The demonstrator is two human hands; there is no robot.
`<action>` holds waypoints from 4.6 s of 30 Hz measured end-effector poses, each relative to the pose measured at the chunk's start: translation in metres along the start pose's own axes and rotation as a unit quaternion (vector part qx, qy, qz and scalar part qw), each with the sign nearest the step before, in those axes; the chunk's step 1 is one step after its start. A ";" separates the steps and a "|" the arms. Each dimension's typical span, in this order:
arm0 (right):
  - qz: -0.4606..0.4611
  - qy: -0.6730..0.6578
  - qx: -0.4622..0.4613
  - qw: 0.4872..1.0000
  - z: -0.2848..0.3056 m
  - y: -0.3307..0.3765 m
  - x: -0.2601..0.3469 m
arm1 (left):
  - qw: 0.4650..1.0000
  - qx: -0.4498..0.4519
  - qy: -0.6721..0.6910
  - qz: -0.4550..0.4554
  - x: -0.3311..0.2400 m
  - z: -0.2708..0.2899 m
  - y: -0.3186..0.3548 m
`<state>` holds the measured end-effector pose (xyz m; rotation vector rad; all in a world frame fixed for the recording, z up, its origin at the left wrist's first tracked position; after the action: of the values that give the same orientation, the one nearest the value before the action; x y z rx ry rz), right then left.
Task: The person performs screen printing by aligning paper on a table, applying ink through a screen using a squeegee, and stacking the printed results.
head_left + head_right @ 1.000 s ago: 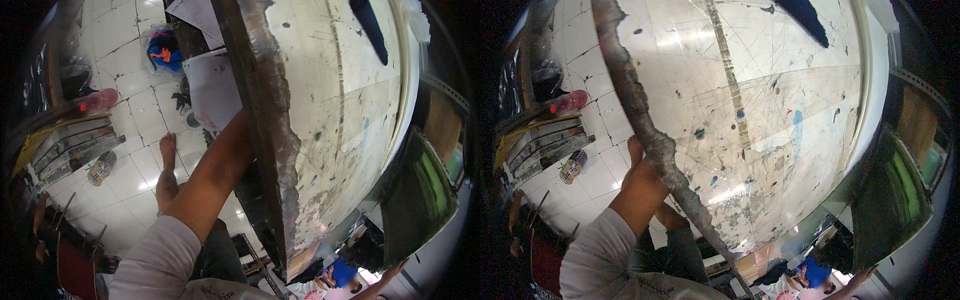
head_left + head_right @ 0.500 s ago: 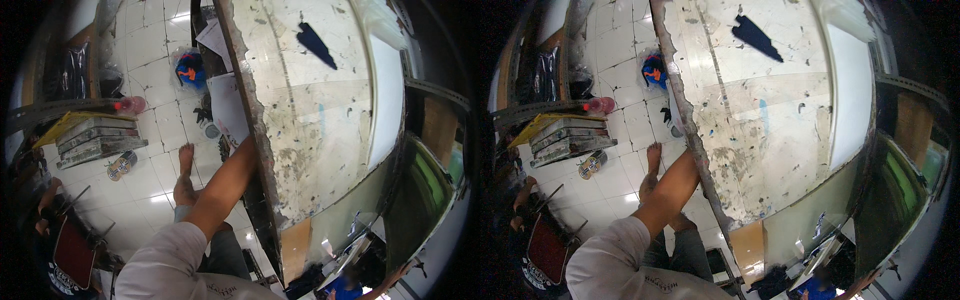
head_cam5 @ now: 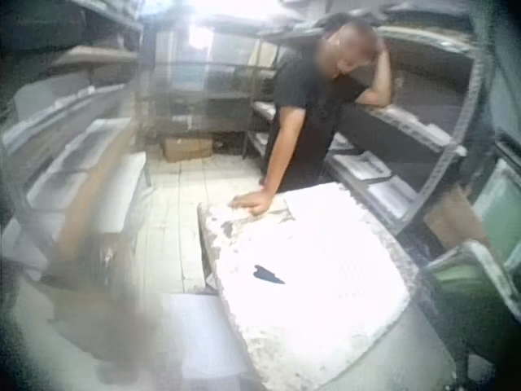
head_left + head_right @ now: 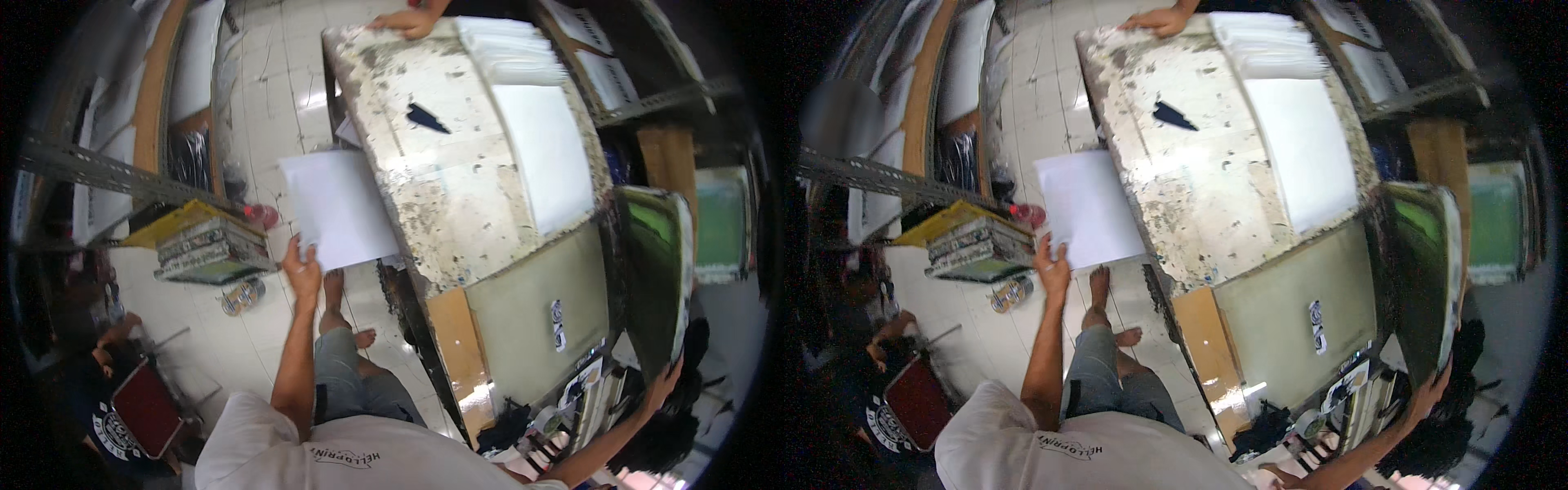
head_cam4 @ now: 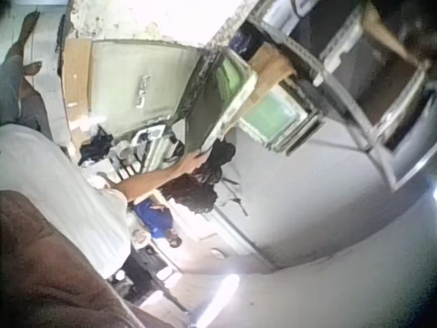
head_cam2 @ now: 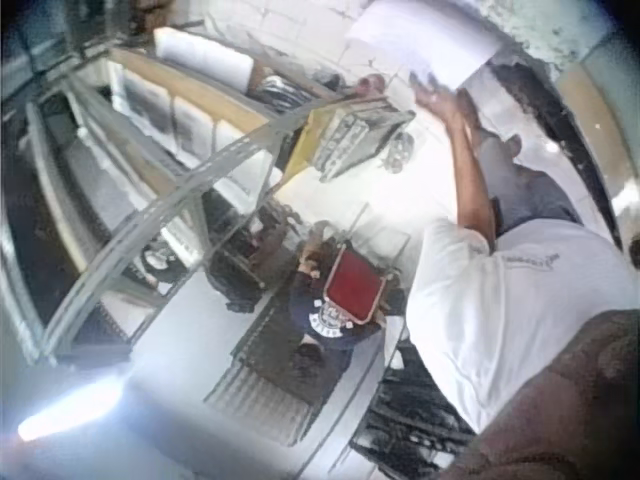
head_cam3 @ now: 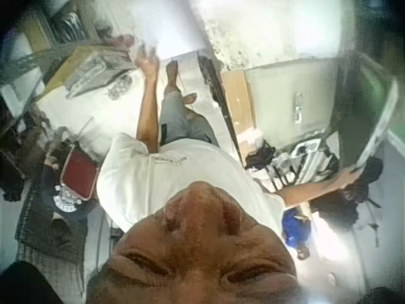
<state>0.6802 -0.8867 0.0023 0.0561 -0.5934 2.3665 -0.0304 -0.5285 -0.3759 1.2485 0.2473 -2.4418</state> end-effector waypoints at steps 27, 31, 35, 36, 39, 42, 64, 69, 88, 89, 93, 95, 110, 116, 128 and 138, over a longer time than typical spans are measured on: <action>-0.021 -0.036 -0.092 0.995 -0.007 -0.061 0.062 | 0.671 0.684 0.114 -0.262 -0.449 -0.135 0.116; -0.029 -0.024 -0.095 0.995 0.001 -0.071 0.058 | 0.661 0.711 0.150 -0.188 -0.392 -0.232 0.135; -0.004 -0.038 -0.125 0.991 -0.003 -0.079 0.053 | 0.686 0.691 0.203 -0.104 -0.342 -0.310 0.156; -0.009 -0.034 -0.125 0.991 -0.004 -0.079 0.050 | 0.686 0.693 0.203 -0.096 -0.332 -0.326 0.164; -0.003 -0.030 -0.135 0.990 -0.001 -0.086 0.052 | 0.710 0.665 0.153 -0.176 -0.331 -0.336 0.174; 0.013 -0.017 -0.145 0.989 0.006 -0.089 0.053 | 0.795 0.467 -0.002 -0.387 -0.341 -0.320 0.188; -0.037 -0.058 -0.109 0.992 -0.012 -0.012 0.097 | 0.763 0.441 0.171 -0.441 -0.400 -0.264 0.203; -0.038 -0.067 -0.100 0.992 -0.025 0.017 0.110 | 0.766 0.446 0.319 -0.336 -0.453 -0.238 0.171; -0.042 -0.050 -0.120 0.991 -0.017 0.002 0.101 | 0.585 0.388 -0.064 -0.710 -0.396 -0.273 0.234; -0.038 -0.055 -0.125 0.990 -0.017 0.001 0.101 | 0.568 0.389 -0.098 -0.719 -0.380 -0.279 0.242; -0.037 -0.056 -0.127 0.990 -0.020 -0.003 0.099 | 0.540 0.357 -0.189 -0.739 -0.350 -0.295 0.240; -0.049 -0.061 -0.119 0.990 -0.019 -0.004 0.104 | 0.542 0.356 -0.200 -0.734 -0.345 -0.304 0.228; -0.086 -0.080 -0.064 0.991 -0.044 0.054 0.125 | 0.785 0.451 0.192 -0.378 -0.399 -0.252 0.185; -0.107 -0.088 -0.046 0.989 -0.061 0.073 0.134 | 0.745 0.467 0.011 -0.477 -0.328 -0.278 0.159; -0.111 -0.160 0.083 0.977 -0.110 0.070 0.132 | 0.820 0.479 0.200 -0.241 -0.318 -0.237 0.139; -0.098 -0.009 0.174 0.980 -0.291 -0.125 -0.017 | 0.818 0.468 0.211 -0.259 -0.283 -0.257 0.142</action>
<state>0.8073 -0.6893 -0.2117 0.2788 -0.1651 2.2524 0.3685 -0.5013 -0.2954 2.4059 -0.7007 -2.7756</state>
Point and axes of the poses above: each hand's wrist, its own y-axis away from the middle knuckle, its own z-axis out of the back of the hand, x = y × z, the point moved 3 cm from there along -y, towards the middle knuckle, and after that the axes turned 13 degrees about -y, right-handed, at the moved point
